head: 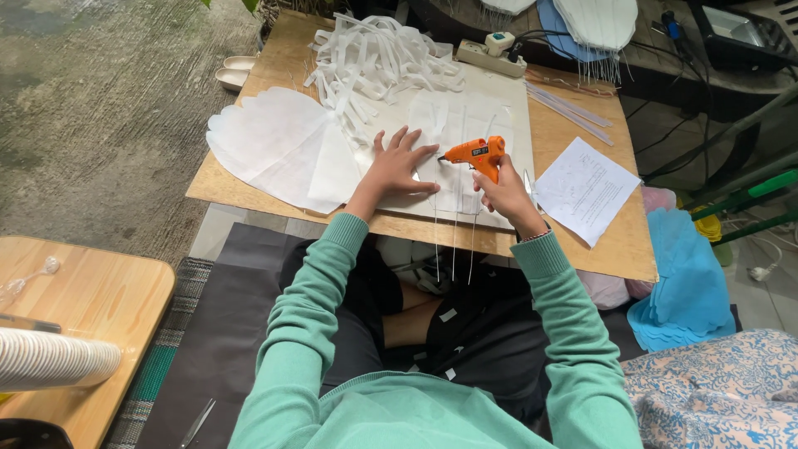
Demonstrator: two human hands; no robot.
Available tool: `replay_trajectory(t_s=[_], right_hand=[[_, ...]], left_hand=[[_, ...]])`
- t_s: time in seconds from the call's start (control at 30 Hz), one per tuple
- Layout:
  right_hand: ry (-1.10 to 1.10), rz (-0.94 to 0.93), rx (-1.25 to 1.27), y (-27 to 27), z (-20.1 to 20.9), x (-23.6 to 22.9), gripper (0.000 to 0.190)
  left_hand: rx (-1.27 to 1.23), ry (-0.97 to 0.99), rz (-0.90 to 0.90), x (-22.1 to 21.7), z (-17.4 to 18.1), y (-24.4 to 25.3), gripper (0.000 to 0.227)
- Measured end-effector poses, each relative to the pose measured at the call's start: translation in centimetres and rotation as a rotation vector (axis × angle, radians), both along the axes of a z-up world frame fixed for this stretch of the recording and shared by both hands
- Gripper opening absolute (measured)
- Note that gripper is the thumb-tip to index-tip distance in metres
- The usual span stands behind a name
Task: Assembling fabric components by applying hot glue and attaching strips to panels
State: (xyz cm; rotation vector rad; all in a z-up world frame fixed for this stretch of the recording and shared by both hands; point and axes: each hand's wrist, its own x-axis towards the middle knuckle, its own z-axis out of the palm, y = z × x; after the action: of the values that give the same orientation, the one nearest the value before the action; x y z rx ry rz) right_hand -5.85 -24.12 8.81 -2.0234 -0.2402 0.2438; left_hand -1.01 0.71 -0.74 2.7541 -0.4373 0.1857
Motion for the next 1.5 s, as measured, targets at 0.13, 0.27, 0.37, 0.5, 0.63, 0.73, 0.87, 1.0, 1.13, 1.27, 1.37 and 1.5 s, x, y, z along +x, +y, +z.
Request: replay_trajectory(t_s=[0.13,0.27,0.37,0.5,0.63,0.73,0.87,1.0,1.13,1.27,1.37,1.5], right_hand=[[-0.006,0.019,0.010,0.2,0.3,-0.5,0.046],[-0.019,0.029,-0.007,0.1,0.1,-0.6,0.046],[-0.015,0.010,-0.023,-0.1,0.2,-0.7,0.043],[-0.023,0.001,-0.037,-0.2,0.2,-0.8,0.042],[-0.019,0.010,-0.047,0.2,0.8,-1.9,0.042],[-0.019,0.009,-0.064,-0.2,0.4,-1.8,0.042],[-0.030,0.019,-0.080,-0.7,-0.1,-1.5,0.043],[-0.025,0.017,-0.083,-0.2,0.9,-2.3,0.042],[-0.008,0.038,-0.079,-0.2,1.1,-2.7,0.043],[-0.011,0.035,-0.070,-0.9,0.4,-2.2,0.043],[-0.017,0.035,-0.074,-0.8,0.8,-2.7,0.043],[-0.006,0.050,-0.053,-0.5,0.5,-3.0,0.041]], left_hand=[[0.014,-0.017,0.005,0.1,-0.1,-0.1,0.092],[-0.002,-0.024,0.003,-0.2,0.0,-0.1,0.092],[-0.011,-0.023,-0.002,-0.1,-0.1,0.0,0.093],[-0.018,-0.027,-0.001,0.1,-0.2,0.0,0.095],[-0.016,-0.037,-0.004,-0.1,-0.1,0.0,0.097],[-0.022,-0.034,-0.005,-0.2,0.0,0.1,0.099],[-0.040,-0.019,-0.004,-0.3,0.2,0.0,0.101],[-0.025,-0.006,-0.006,-0.9,1.0,0.0,0.101],[-0.014,0.007,-0.001,-1.1,1.1,-0.1,0.104],[-0.025,0.008,-0.006,-1.0,1.3,-0.1,0.108],[-0.026,0.014,-0.009,-1.5,1.9,0.0,0.110],[-0.022,0.017,-0.016,-1.6,2.1,0.0,0.113]])
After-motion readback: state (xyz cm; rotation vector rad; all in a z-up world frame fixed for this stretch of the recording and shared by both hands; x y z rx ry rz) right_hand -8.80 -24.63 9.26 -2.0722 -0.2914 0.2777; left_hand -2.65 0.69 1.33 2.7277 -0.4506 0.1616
